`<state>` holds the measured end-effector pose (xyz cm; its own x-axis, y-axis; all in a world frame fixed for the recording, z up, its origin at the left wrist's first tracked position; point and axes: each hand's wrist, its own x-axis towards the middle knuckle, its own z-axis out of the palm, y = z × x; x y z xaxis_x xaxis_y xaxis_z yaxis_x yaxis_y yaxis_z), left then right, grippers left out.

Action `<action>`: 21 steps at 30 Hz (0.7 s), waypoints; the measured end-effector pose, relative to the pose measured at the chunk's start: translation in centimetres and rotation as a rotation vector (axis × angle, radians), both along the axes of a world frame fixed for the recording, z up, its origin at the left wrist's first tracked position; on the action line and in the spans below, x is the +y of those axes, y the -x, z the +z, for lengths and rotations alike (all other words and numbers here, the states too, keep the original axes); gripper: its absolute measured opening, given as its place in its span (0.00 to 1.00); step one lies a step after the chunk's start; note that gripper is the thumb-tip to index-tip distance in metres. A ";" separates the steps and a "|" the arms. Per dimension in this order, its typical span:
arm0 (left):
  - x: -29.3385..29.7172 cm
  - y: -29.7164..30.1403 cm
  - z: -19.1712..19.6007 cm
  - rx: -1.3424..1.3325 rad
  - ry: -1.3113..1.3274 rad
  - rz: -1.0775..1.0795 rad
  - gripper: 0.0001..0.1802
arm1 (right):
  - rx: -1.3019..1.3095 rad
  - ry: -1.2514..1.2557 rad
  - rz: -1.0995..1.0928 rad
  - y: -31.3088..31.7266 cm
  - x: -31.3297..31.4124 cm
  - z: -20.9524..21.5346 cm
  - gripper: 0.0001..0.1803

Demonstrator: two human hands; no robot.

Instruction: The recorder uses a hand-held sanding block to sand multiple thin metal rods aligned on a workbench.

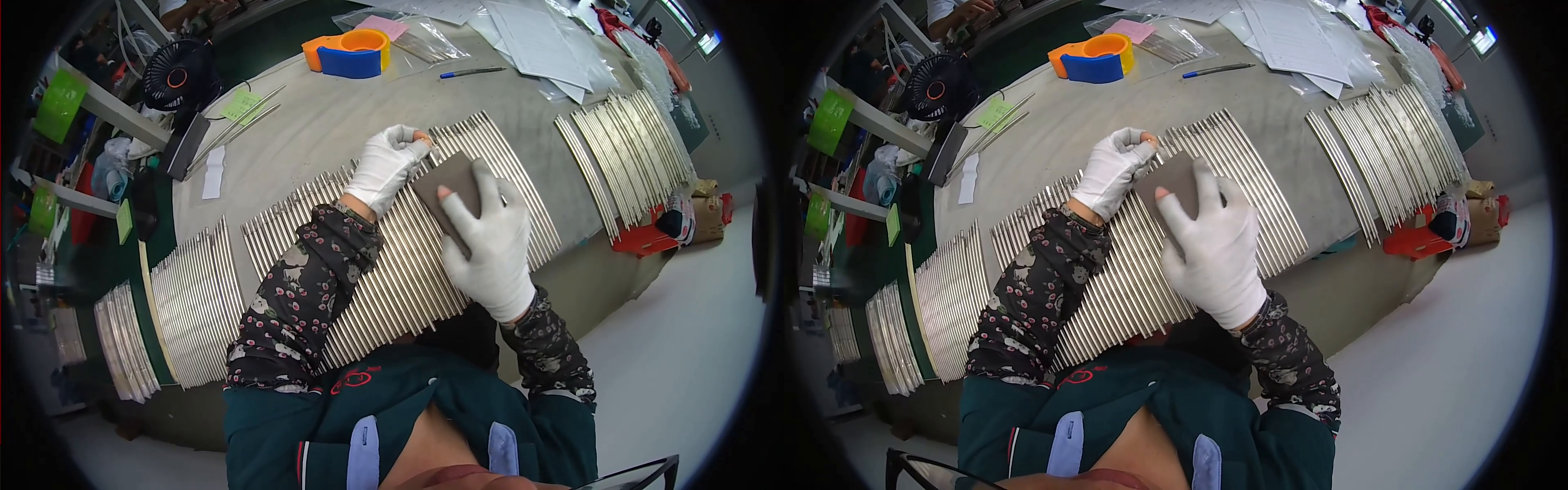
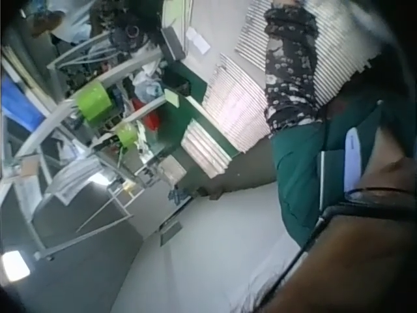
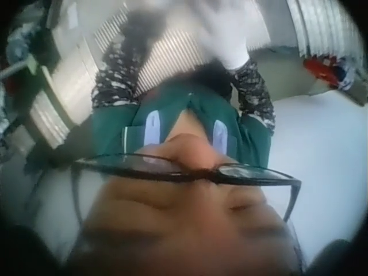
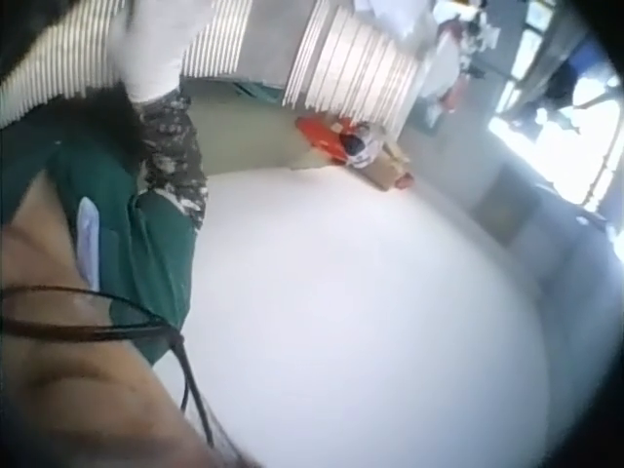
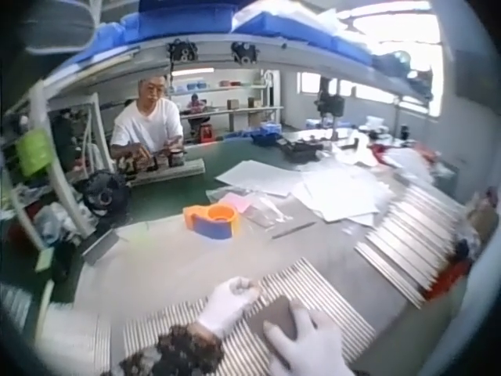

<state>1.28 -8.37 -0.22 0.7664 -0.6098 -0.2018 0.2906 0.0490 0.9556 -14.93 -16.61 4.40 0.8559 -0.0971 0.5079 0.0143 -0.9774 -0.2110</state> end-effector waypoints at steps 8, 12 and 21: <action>0.1 0.1 -0.1 0.010 0.012 -0.002 0.10 | 0.060 0.017 -0.010 0.1 -0.2 -0.9 0.26; -0.3 -0.2 0.4 0.004 -0.017 -0.013 0.10 | -0.032 0.109 -0.242 0.3 -3.6 -1.3 0.25; 0.1 -0.1 0.3 0.009 -0.017 -0.013 0.10 | -0.001 0.000 -0.043 0.4 -0.6 -0.4 0.24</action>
<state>1.34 -8.28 0.10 0.7568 -0.6159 -0.2189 0.2997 0.0294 0.9536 -15.30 -17.17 3.99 0.8505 -0.1337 0.5087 -0.0272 -0.9770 -0.2113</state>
